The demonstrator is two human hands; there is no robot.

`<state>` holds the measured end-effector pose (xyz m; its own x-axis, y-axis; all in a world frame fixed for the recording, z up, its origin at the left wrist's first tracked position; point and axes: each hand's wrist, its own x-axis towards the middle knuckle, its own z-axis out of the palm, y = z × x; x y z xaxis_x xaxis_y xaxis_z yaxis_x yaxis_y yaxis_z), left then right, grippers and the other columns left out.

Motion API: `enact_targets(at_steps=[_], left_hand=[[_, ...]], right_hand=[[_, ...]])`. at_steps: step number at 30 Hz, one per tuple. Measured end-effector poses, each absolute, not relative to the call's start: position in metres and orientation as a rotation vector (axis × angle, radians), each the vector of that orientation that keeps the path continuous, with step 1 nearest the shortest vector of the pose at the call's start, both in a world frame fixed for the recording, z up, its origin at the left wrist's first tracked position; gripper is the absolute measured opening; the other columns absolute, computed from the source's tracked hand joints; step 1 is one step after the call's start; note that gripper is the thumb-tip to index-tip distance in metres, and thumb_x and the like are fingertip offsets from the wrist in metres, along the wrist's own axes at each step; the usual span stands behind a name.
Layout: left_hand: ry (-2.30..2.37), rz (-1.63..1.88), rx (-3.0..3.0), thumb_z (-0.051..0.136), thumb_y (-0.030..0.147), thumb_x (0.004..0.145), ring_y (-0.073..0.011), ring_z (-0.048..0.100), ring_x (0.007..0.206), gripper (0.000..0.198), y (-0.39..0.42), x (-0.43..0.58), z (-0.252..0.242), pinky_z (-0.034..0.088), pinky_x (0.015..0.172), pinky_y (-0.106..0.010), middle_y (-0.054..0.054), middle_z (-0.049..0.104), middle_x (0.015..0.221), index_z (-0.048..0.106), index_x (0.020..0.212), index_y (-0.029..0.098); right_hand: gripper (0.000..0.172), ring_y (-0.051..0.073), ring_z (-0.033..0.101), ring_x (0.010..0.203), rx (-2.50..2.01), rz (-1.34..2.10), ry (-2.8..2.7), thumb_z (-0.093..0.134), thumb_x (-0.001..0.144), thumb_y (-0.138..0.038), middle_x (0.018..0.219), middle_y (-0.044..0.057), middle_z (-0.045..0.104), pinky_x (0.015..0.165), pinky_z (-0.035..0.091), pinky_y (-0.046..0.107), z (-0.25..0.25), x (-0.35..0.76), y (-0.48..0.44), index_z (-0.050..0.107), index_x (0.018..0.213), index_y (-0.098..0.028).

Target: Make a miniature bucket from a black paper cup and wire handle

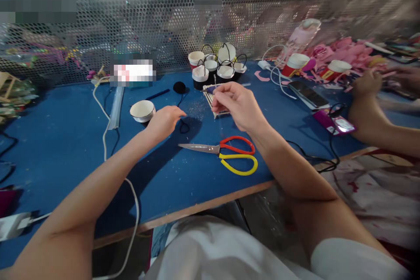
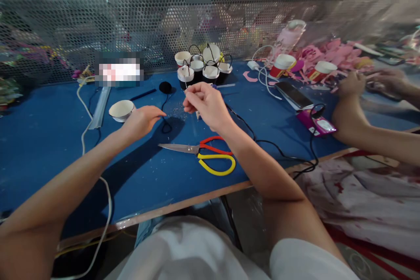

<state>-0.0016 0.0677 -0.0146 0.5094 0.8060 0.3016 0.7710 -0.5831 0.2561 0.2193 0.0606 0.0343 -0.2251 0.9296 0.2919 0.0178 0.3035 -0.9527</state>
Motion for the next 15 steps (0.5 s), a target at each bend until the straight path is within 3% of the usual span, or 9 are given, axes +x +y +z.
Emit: enact_targets(at_steps=[1, 4, 7, 11, 15], left_hand=[[1.301, 0.404, 2.81, 0.039, 0.01, 0.083, -0.0226, 0.056, 0.095, 0.031, 0.073, -0.003, -0.021, 0.043, 0.083, -0.036, -0.011, 0.064, 0.103, 0.064, 0.1, 0.014], [1.205, 0.247, 2.908, 0.04, 0.004, 0.08, -0.0214, 0.054, 0.096, 0.031, 0.082, -0.001, -0.035, 0.043, 0.083, -0.033, -0.012, 0.064, 0.1, 0.065, 0.095, 0.013], [1.249, 0.243, 2.929, 0.039, 0.006, 0.082, -0.0217, 0.054, 0.09, 0.028, 0.078, 0.003, -0.037, 0.043, 0.079, -0.034, -0.014, 0.062, 0.094, 0.064, 0.093, 0.011], [1.292, 0.253, 2.922, 0.041, 0.011, 0.085, -0.0205, 0.054, 0.087, 0.024, 0.063, 0.001, -0.033, 0.043, 0.076, -0.031, -0.013, 0.059, 0.093, 0.062, 0.096, 0.011], [1.243, 0.218, 2.895, 0.044, 0.013, 0.084, -0.0184, 0.054, 0.08, 0.018, 0.055, -0.003, -0.038, 0.042, 0.07, -0.028, -0.009, 0.059, 0.081, 0.062, 0.082, 0.014]], right_hand=[[0.011, 0.008, 0.059, 0.059, -0.912, 1.109, -1.542, 0.055, 0.082, -0.025, 0.067, -0.001, 0.06, 0.057, 0.05, 0.023, 0.034, 0.222, 0.061, 0.053, 0.089, -0.016], [0.015, 0.009, 0.06, 0.058, -0.935, 1.12, -1.558, 0.055, 0.082, -0.024, 0.068, 0.0, 0.059, 0.054, 0.05, 0.022, 0.026, 0.227, 0.06, 0.055, 0.093, -0.014], [0.012, 0.008, 0.057, 0.055, -0.954, 1.135, -1.532, 0.056, 0.081, -0.023, 0.068, 0.0, 0.058, 0.048, 0.048, 0.02, 0.014, 0.229, 0.059, 0.054, 0.089, -0.014], [0.011, 0.003, 0.044, 0.045, -0.983, 1.159, -1.53, 0.054, 0.083, -0.026, 0.066, -0.002, 0.054, 0.036, 0.034, 0.016, 0.007, 0.23, 0.058, 0.053, 0.087, -0.016], [0.01, 0.003, 0.039, 0.042, -0.989, 1.241, -1.506, 0.055, 0.082, -0.025, 0.063, -0.002, 0.052, 0.034, 0.027, 0.016, 0.005, 0.229, 0.057, 0.052, 0.083, -0.016]])
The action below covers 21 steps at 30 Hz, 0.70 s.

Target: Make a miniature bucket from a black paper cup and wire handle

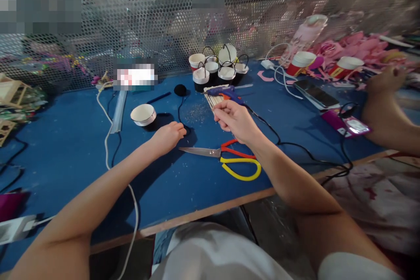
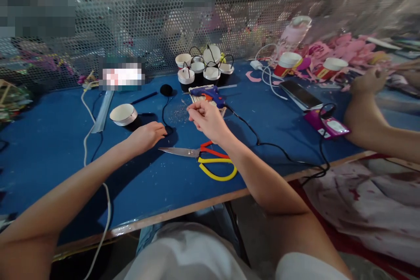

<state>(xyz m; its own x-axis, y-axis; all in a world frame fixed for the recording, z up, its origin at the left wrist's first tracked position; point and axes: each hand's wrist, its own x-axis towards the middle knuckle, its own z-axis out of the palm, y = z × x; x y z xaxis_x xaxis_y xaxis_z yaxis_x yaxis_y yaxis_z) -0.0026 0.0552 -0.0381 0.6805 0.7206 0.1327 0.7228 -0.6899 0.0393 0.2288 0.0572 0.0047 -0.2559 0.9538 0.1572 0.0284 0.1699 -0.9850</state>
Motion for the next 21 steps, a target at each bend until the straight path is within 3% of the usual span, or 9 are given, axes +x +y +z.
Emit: enact_targets(at_steps=[3, 7, 11, 15, 18, 21], left_hand=[[-1.243, -0.232, -2.874, 0.042, 0.013, 0.084, -0.0183, 0.054, 0.076, 0.02, 0.056, 0.0, -0.039, 0.042, 0.067, -0.028, -0.01, 0.059, 0.079, 0.06, 0.074, 0.013], [-1.369, -0.45, -2.895, 0.045, 0.017, 0.081, -0.0162, 0.057, 0.077, 0.014, 0.054, 0.006, -0.02, 0.043, 0.066, -0.026, -0.01, 0.062, 0.088, 0.059, 0.078, 0.014], [-1.878, -1.39, -3.013, 0.055, 0.024, 0.078, -0.0113, 0.057, 0.059, 0.012, 0.045, 0.014, 0.007, 0.043, 0.056, -0.023, -0.002, 0.064, 0.071, 0.058, 0.086, 0.016], [-2.023, -2.057, -3.028, 0.06, 0.026, 0.077, -0.0102, 0.058, 0.063, 0.02, 0.036, 0.02, 0.019, 0.044, 0.059, -0.023, -0.003, 0.066, 0.076, 0.062, 0.094, 0.015], [-2.052, -2.133, -2.984, 0.064, 0.027, 0.075, -0.0134, 0.061, 0.075, 0.021, 0.032, 0.024, 0.018, 0.047, 0.068, -0.025, -0.006, 0.069, 0.085, 0.065, 0.092, 0.015], [-1.941, -1.931, -2.861, 0.067, 0.029, 0.072, -0.0154, 0.062, 0.078, 0.022, 0.029, 0.027, 0.016, 0.047, 0.072, -0.027, -0.005, 0.069, 0.086, 0.067, 0.089, 0.015]], right_hand=[[0.011, 0.003, 0.04, 0.043, -0.985, 1.285, -1.511, 0.057, 0.081, -0.026, 0.063, -0.002, 0.052, 0.035, 0.028, 0.017, 0.002, 0.226, 0.056, 0.052, 0.082, -0.017], [0.011, 0.003, 0.039, 0.043, -0.97, 1.317, -1.521, 0.056, 0.081, -0.027, 0.062, -0.002, 0.053, 0.034, 0.027, 0.017, 0.0, 0.223, 0.053, 0.052, 0.08, -0.017], [0.01, 0.003, 0.038, 0.042, -0.944, 1.321, -1.532, 0.055, 0.082, -0.026, 0.063, -0.002, 0.054, 0.034, 0.026, 0.017, 0.0, 0.221, 0.049, 0.053, 0.081, -0.016], [0.011, 0.003, 0.039, 0.042, -0.907, 1.298, -1.558, 0.053, 0.083, -0.027, 0.064, -0.002, 0.054, 0.035, 0.029, 0.017, 0.0, 0.22, 0.044, 0.053, 0.087, -0.017], [0.014, 0.003, 0.042, 0.043, -0.863, 1.241, -1.574, 0.052, 0.085, -0.028, 0.067, -0.003, 0.055, 0.036, 0.032, 0.017, 0.0, 0.22, 0.041, 0.052, 0.095, -0.018], [0.015, 0.004, 0.045, 0.045, -0.846, 1.224, -1.588, 0.051, 0.085, -0.028, 0.069, -0.002, 0.055, 0.038, 0.036, 0.017, 0.0, 0.219, 0.038, 0.051, 0.095, -0.017]])
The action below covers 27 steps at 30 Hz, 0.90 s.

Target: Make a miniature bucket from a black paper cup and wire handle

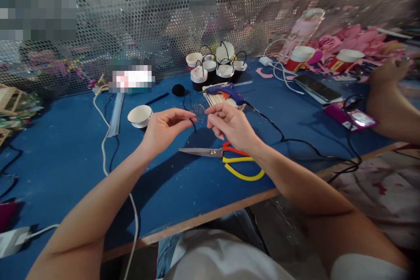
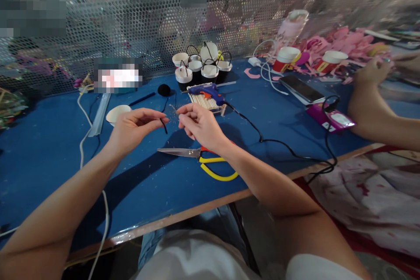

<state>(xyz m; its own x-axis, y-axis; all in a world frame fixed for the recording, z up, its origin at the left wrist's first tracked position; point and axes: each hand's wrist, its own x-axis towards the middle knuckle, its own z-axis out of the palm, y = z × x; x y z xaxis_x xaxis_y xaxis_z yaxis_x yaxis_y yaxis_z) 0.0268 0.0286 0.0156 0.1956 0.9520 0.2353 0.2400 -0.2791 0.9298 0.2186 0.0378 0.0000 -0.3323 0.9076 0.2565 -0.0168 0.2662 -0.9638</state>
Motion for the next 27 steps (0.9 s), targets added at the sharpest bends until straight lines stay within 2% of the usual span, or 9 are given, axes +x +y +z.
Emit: enact_targets(at_steps=[4, 8, 12, 16, 18, 22, 27], left_hand=[[1.333, 1.245, 2.101, 0.065, 0.029, 0.074, -0.0132, 0.056, 0.07, 0.012, 0.024, 0.03, 0.016, 0.044, 0.066, -0.026, -0.002, 0.064, 0.076, 0.067, 0.077, 0.017], [1.281, 1.326, 2.211, 0.063, 0.025, 0.076, -0.0142, 0.057, 0.084, 0.008, 0.021, 0.032, 0.017, 0.044, 0.078, -0.028, -0.003, 0.062, 0.087, 0.062, 0.074, 0.017], [1.238, 1.277, 2.123, 0.06, 0.023, 0.078, -0.0105, 0.057, 0.07, 0.006, 0.019, 0.033, 0.016, 0.045, 0.066, -0.023, 0.0, 0.062, 0.075, 0.059, 0.081, 0.018], [1.299, 1.266, 2.137, 0.061, 0.022, 0.077, -0.0092, 0.053, 0.063, 0.004, 0.017, 0.033, 0.016, 0.043, 0.056, -0.021, 0.001, 0.061, 0.072, 0.06, 0.079, 0.018], [1.328, 1.263, 2.156, 0.061, 0.022, 0.077, -0.0082, 0.051, 0.06, 0.004, 0.017, 0.032, 0.017, 0.04, 0.052, -0.02, 0.0, 0.06, 0.072, 0.061, 0.079, 0.018], [1.348, 1.243, 2.222, 0.062, 0.022, 0.076, -0.007, 0.045, 0.055, 0.005, 0.016, 0.032, 0.021, 0.035, 0.048, -0.021, 0.001, 0.058, 0.069, 0.063, 0.078, 0.018], [1.339, 1.214, 2.329, 0.063, 0.023, 0.076, -0.0073, 0.041, 0.053, 0.006, 0.017, 0.03, 0.023, 0.033, 0.049, -0.022, 0.002, 0.053, 0.063, 0.064, 0.077, 0.018]], right_hand=[[0.014, 0.004, 0.046, 0.046, -0.845, 1.285, -1.579, 0.052, 0.085, -0.027, 0.069, -0.001, 0.056, 0.039, 0.038, 0.017, 0.001, 0.216, 0.036, 0.052, 0.092, -0.015], [0.01, 0.002, 0.039, 0.043, -0.788, 1.409, -1.513, 0.052, 0.085, -0.024, 0.067, -0.001, 0.055, 0.037, 0.029, 0.016, 0.0, 0.214, 0.034, 0.052, 0.09, -0.016], [0.009, 0.002, 0.036, 0.041, -0.776, 1.43, -1.513, 0.05, 0.085, -0.02, 0.064, -0.003, 0.054, 0.037, 0.026, 0.017, 0.001, 0.213, 0.032, 0.05, 0.093, -0.017], [0.009, 0.002, 0.036, 0.043, -0.805, 1.427, -1.519, 0.048, 0.085, -0.018, 0.066, -0.003, 0.052, 0.038, 0.026, 0.017, 0.002, 0.212, 0.031, 0.052, 0.092, -0.016], [0.01, 0.001, 0.034, 0.043, -0.829, 1.407, -1.54, 0.047, 0.086, -0.023, 0.068, -0.002, 0.052, 0.038, 0.026, 0.018, 0.002, 0.213, 0.031, 0.053, 0.091, -0.015], [0.027, 0.002, 0.033, 0.044, -0.875, 1.285, -1.653, 0.045, 0.088, -0.04, 0.067, -0.002, 0.05, 0.039, 0.027, 0.018, 0.001, 0.214, 0.031, 0.054, 0.084, -0.015], [0.029, 0.003, 0.034, 0.046, -0.887, 1.228, -1.695, 0.045, 0.088, -0.042, 0.065, -0.002, 0.05, 0.042, 0.029, 0.018, -0.003, 0.214, 0.033, 0.054, 0.08, -0.015]])
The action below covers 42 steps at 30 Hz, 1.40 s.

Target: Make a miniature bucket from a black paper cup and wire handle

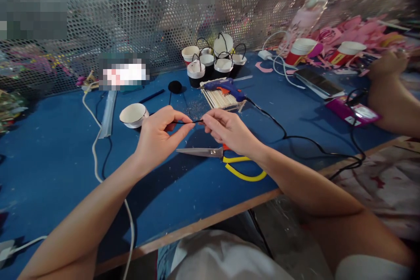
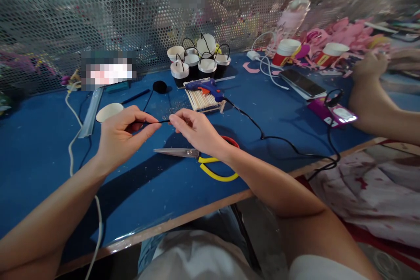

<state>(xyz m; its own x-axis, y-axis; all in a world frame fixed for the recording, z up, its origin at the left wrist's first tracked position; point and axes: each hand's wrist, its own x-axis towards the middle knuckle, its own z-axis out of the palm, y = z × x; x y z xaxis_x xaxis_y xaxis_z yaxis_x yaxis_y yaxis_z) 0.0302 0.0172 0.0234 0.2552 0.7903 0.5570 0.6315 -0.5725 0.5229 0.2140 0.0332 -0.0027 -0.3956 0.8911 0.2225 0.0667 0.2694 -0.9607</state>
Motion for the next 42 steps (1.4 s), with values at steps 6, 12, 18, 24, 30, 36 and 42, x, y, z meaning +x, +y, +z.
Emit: enact_targets(at_steps=[6, 12, 18, 24, 30, 36, 42], left_hand=[[1.332, 1.168, 2.377, 0.063, 0.025, 0.076, -0.008, 0.039, 0.052, 0.008, 0.0182, 0.0276, 0.0251, 0.03, 0.05, -0.024, 0.003, 0.048, 0.06, 0.066, 0.077, 0.018], [1.344, 1.133, 2.389, 0.062, 0.026, 0.076, -0.0086, 0.039, 0.053, 0.009, 0.0187, 0.0262, 0.0262, 0.03, 0.05, -0.024, 0.002, 0.048, 0.06, 0.067, 0.077, 0.018], [1.367, 1.091, 2.432, 0.061, 0.028, 0.077, -0.0089, 0.039, 0.052, 0.011, 0.0187, 0.0251, 0.0273, 0.031, 0.05, -0.025, 0.002, 0.05, 0.06, 0.066, 0.076, 0.018], [1.372, 1.055, 2.428, 0.059, 0.029, 0.077, -0.0091, 0.04, 0.052, 0.012, 0.0177, 0.0255, 0.0294, 0.031, 0.05, -0.024, 0.001, 0.051, 0.06, 0.067, 0.076, 0.019], [1.37, 1.046, 2.431, 0.059, 0.028, 0.077, -0.0096, 0.04, 0.051, 0.011, 0.0176, 0.0257, 0.0293, 0.032, 0.05, -0.025, 0.001, 0.052, 0.059, 0.066, 0.076, 0.02], [1.366, 1.035, 2.447, 0.06, 0.026, 0.076, -0.0091, 0.04, 0.052, 0.01, 0.0173, 0.0256, 0.0308, 0.032, 0.05, -0.024, 0.002, 0.05, 0.059, 0.067, 0.076, 0.019], [1.367, 1.027, 2.455, 0.06, 0.028, 0.076, -0.0092, 0.04, 0.051, 0.011, 0.0174, 0.0253, 0.0312, 0.031, 0.05, -0.024, 0.002, 0.05, 0.058, 0.066, 0.076, 0.018]], right_hand=[[0.031, 0.003, 0.034, 0.045, -0.914, 1.238, -1.713, 0.043, 0.088, -0.043, 0.065, -0.002, 0.051, 0.042, 0.028, 0.018, -0.0044, 0.2144, 0.0331, 0.054, 0.079, -0.016], [0.028, 0.004, 0.039, 0.048, -0.902, 1.217, -1.748, 0.045, 0.087, -0.041, 0.065, -0.002, 0.052, 0.044, 0.032, 0.018, -0.0019, 0.214, 0.031, 0.053, 0.078, -0.016], [0.023, 0.004, 0.041, 0.049, -0.92, 1.203, -1.765, 0.048, 0.087, -0.036, 0.065, -0.002, 0.051, 0.044, 0.034, 0.018, -0.0003, 0.2133, 0.0302, 0.052, 0.078, -0.015], [0.021, 0.002, 0.04, 0.045, -0.902, 1.215, -1.754, 0.047, 0.087, -0.034, 0.066, -0.002, 0.053, 0.041, 0.033, 0.017, -0.0028, 0.2147, 0.0309, 0.051, 0.078, -0.015], [0.017, 0.003, 0.04, 0.042, -0.9, 1.269, -1.726, 0.047, 0.088, -0.031, 0.062, -0.003, 0.053, 0.038, 0.032, 0.016, -0.0057, 0.2139, 0.0324, 0.053, 0.09, -0.016], [0.022, 0.003, 0.04, 0.048, -0.887, 1.186, -1.774, 0.045, 0.089, -0.034, 0.064, -0.002, 0.052, 0.042, 0.032, 0.017, -0.004, 0.2136, 0.0305, 0.055, 0.086, -0.015], [0.02, 0.004, 0.042, 0.049, -0.895, 1.172, -1.783, 0.053, 0.084, -0.034, 0.064, -0.002, 0.053, 0.044, 0.032, 0.018, -0.0039, 0.2127, 0.0301, 0.056, 0.083, -0.014]])
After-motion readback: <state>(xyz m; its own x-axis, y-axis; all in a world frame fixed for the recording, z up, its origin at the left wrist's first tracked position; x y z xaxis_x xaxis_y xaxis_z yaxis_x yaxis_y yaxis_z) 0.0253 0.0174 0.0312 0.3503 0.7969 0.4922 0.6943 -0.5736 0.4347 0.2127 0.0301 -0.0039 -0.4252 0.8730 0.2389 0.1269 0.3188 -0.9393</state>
